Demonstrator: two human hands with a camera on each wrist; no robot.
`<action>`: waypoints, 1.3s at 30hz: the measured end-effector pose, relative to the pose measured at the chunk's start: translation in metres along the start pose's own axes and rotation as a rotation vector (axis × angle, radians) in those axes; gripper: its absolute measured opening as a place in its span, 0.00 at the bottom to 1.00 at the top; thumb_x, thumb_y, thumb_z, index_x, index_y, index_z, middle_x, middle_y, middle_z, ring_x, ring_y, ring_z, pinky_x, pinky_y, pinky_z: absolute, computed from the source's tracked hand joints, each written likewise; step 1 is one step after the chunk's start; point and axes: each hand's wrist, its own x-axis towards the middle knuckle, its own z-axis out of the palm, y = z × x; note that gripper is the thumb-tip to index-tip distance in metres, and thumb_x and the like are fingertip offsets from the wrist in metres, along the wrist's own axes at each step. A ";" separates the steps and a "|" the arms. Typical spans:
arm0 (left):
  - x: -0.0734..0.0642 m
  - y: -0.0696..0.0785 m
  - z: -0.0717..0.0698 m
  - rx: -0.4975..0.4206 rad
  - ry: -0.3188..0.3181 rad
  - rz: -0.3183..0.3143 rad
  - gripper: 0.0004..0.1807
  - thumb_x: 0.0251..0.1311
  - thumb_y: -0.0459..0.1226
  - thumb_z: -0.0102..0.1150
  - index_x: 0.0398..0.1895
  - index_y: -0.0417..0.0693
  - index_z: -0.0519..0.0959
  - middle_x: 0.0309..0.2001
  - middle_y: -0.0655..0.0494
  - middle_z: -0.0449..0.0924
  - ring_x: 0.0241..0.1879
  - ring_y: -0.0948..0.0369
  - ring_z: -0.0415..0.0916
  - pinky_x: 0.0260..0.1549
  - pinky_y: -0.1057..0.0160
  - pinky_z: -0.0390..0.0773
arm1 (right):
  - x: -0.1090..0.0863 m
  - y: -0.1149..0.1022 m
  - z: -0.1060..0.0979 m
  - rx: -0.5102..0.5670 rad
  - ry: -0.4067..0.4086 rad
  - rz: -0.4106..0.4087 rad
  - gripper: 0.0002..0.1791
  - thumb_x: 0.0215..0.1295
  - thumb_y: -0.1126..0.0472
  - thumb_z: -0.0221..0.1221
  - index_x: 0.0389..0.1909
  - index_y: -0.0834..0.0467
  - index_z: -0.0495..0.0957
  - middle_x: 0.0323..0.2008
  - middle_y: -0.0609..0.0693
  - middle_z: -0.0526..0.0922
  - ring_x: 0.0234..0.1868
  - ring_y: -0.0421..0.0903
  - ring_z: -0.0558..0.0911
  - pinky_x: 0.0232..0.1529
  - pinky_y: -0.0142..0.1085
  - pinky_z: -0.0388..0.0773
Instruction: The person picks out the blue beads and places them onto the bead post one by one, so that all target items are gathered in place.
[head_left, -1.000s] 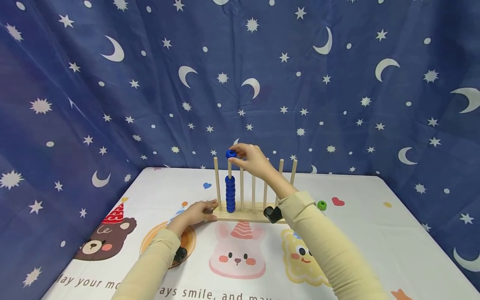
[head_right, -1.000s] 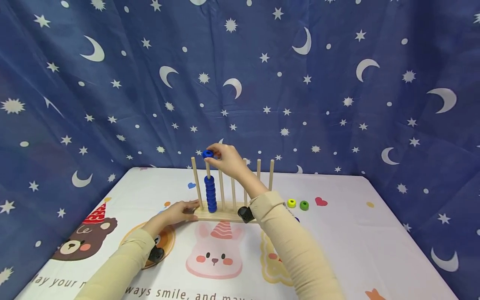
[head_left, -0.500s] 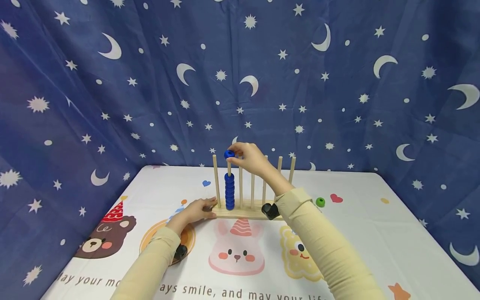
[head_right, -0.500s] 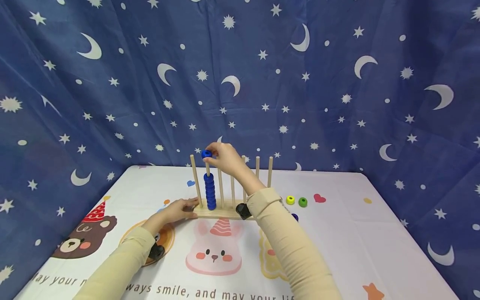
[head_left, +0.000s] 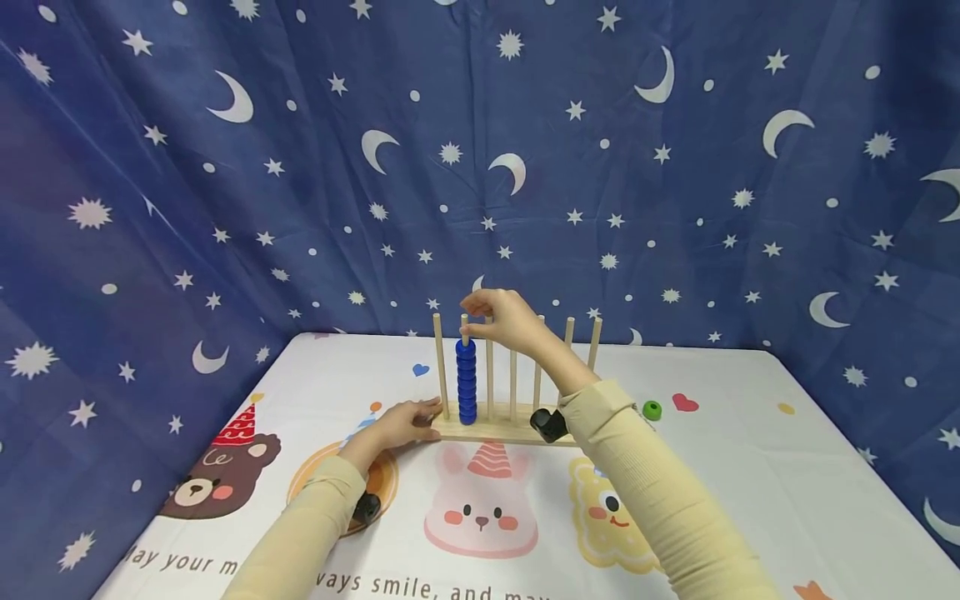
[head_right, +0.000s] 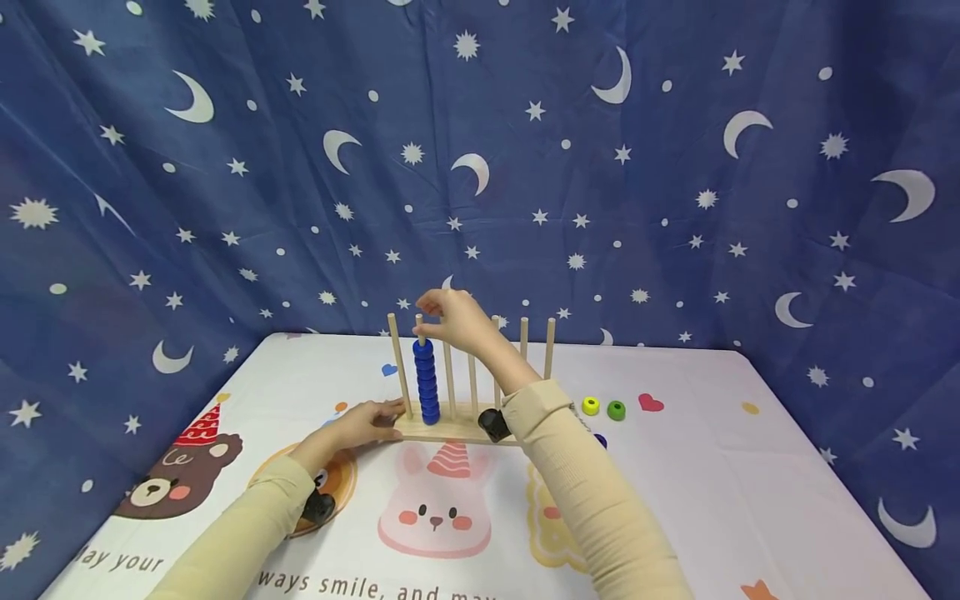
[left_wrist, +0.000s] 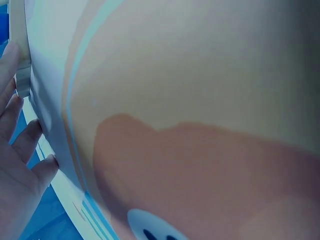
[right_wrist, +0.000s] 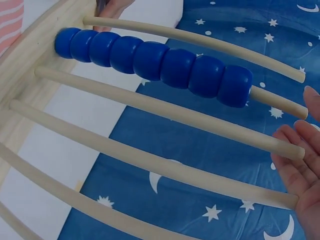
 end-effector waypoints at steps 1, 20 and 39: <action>0.000 0.000 0.001 -0.006 0.003 -0.001 0.30 0.55 0.40 0.64 0.60 0.35 0.72 0.66 0.41 0.65 0.66 0.41 0.60 0.65 0.44 0.61 | -0.001 0.000 0.000 0.002 -0.002 -0.001 0.24 0.60 0.58 0.63 0.56 0.64 0.75 0.53 0.59 0.80 0.54 0.52 0.79 0.59 0.41 0.75; -0.008 -0.003 0.006 -0.009 0.013 -0.010 0.30 0.56 0.40 0.64 0.61 0.36 0.71 0.66 0.41 0.64 0.67 0.40 0.59 0.66 0.43 0.60 | -0.002 0.003 0.006 0.027 0.010 -0.016 0.21 0.62 0.58 0.61 0.54 0.64 0.76 0.50 0.59 0.81 0.52 0.52 0.80 0.57 0.40 0.77; -0.003 0.003 0.003 -0.031 0.011 -0.033 0.30 0.56 0.38 0.63 0.61 0.37 0.70 0.67 0.42 0.63 0.68 0.42 0.57 0.67 0.44 0.59 | -0.006 0.002 0.001 -0.018 0.028 -0.081 0.21 0.66 0.58 0.57 0.55 0.64 0.75 0.53 0.59 0.80 0.54 0.53 0.79 0.58 0.44 0.76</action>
